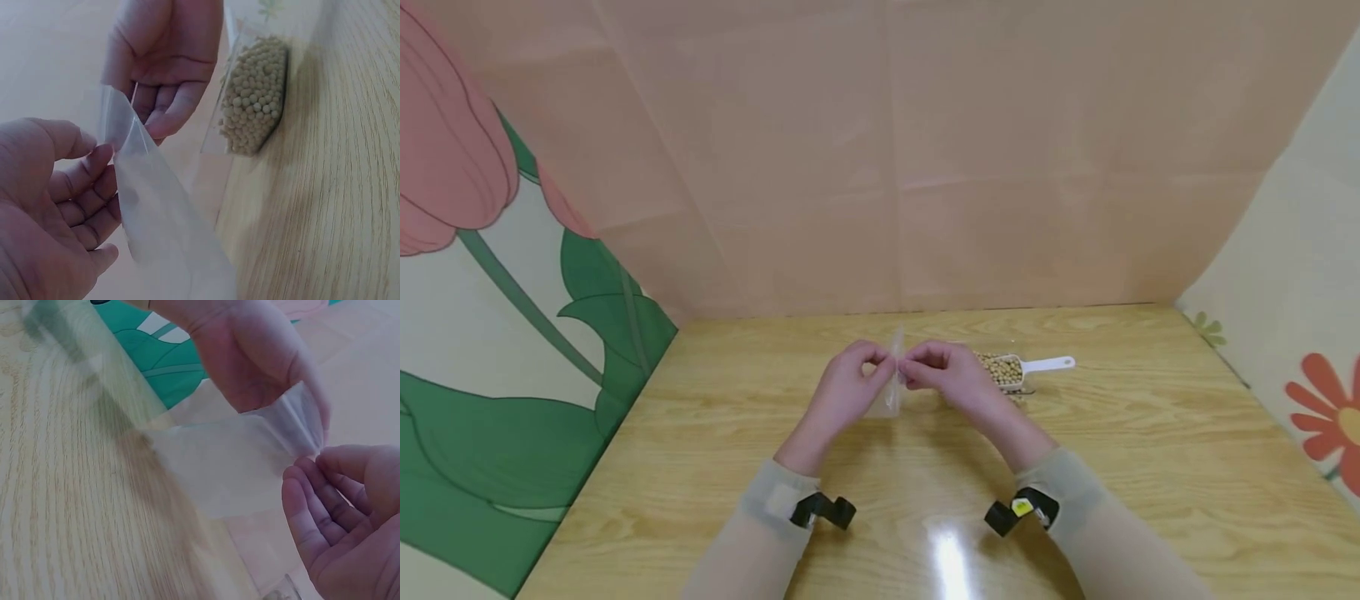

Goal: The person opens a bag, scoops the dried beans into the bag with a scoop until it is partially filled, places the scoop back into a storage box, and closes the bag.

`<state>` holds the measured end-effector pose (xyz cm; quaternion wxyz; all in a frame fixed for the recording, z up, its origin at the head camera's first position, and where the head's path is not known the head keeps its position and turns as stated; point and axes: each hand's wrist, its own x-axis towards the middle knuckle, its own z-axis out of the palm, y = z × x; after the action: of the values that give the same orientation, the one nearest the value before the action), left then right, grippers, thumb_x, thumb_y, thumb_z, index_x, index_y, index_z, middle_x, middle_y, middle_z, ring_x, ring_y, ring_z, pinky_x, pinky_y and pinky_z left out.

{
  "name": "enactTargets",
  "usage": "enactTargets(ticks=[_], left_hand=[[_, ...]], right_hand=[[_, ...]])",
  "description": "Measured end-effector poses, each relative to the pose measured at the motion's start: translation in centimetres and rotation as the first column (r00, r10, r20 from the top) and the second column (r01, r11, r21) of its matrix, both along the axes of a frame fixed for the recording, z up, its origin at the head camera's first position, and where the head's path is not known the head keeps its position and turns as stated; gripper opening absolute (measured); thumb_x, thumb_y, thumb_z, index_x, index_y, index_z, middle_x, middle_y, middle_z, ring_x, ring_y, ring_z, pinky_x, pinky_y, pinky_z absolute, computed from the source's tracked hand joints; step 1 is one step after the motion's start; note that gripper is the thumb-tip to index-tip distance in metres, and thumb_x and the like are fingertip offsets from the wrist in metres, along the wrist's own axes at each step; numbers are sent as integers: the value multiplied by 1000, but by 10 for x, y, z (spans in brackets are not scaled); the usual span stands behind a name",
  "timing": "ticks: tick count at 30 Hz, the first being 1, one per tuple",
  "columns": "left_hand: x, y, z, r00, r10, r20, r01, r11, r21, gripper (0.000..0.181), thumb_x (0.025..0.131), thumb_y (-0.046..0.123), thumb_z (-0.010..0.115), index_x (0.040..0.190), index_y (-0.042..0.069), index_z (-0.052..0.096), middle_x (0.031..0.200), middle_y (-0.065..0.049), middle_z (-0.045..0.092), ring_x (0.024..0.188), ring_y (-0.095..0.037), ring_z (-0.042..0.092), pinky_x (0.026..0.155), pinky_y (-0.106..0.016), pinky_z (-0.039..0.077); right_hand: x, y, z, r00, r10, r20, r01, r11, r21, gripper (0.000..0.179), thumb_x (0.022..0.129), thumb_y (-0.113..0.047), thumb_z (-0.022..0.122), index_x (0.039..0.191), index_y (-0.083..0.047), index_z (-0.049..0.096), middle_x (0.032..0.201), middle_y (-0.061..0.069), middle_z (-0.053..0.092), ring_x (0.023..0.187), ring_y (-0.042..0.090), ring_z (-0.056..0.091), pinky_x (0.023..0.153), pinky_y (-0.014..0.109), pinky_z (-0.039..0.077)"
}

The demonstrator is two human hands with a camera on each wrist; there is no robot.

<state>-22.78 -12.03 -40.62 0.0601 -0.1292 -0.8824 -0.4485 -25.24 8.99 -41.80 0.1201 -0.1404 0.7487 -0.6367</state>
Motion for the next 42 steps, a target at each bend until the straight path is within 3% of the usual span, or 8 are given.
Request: enactTargets(ticks=[9,15,23,30,36,42], left_hand=[[-3,3,0,996,-3,-84,1,1000,-27,14,109,21,71,103,12,79,106,0,72,99,-19,66,89,-43,57],[0,4,5,998,-1,-68,1,1000,-4,9,107,19,77,102,12,82,106,1,72,100,-20,67,89,-44,58],[0,4,4,998,-18,-61,17,1000,-21,8,108,19,75,106,13,79,108,0,72,103,-20,67,91,-44,58],[-2,3,3,993,-77,-87,69,993,-96,12,112,24,69,110,15,77,106,3,72,101,-17,66,89,-42,56],[0,-1,3,992,-122,-19,120,989,-81,16,116,28,62,110,19,73,97,5,68,85,-16,60,73,-35,52],[0,-3,2,994,-111,0,111,993,-46,19,117,28,60,105,20,73,88,2,64,72,-17,53,64,-33,45]], right_hand=[[2,4,5,1000,28,-12,-28,1000,1,21,112,-20,68,119,-1,71,109,15,75,115,46,69,107,64,52],[-1,3,5,1000,25,-18,-25,1000,-8,25,115,-22,64,125,0,67,111,16,73,106,32,71,105,61,55],[-1,0,5,999,22,-45,-23,1000,-8,19,113,-19,66,119,-1,70,105,16,74,107,44,71,103,63,55],[1,0,5,997,11,-82,-12,1000,-6,15,112,-14,67,118,0,70,103,16,75,99,31,73,96,54,60],[2,-1,4,997,23,-74,-24,1000,-11,14,112,-13,67,118,0,70,102,15,76,96,24,73,95,54,61],[3,-1,5,999,24,-37,-25,999,-21,18,113,-15,66,119,1,70,105,18,75,97,26,74,93,49,62]])
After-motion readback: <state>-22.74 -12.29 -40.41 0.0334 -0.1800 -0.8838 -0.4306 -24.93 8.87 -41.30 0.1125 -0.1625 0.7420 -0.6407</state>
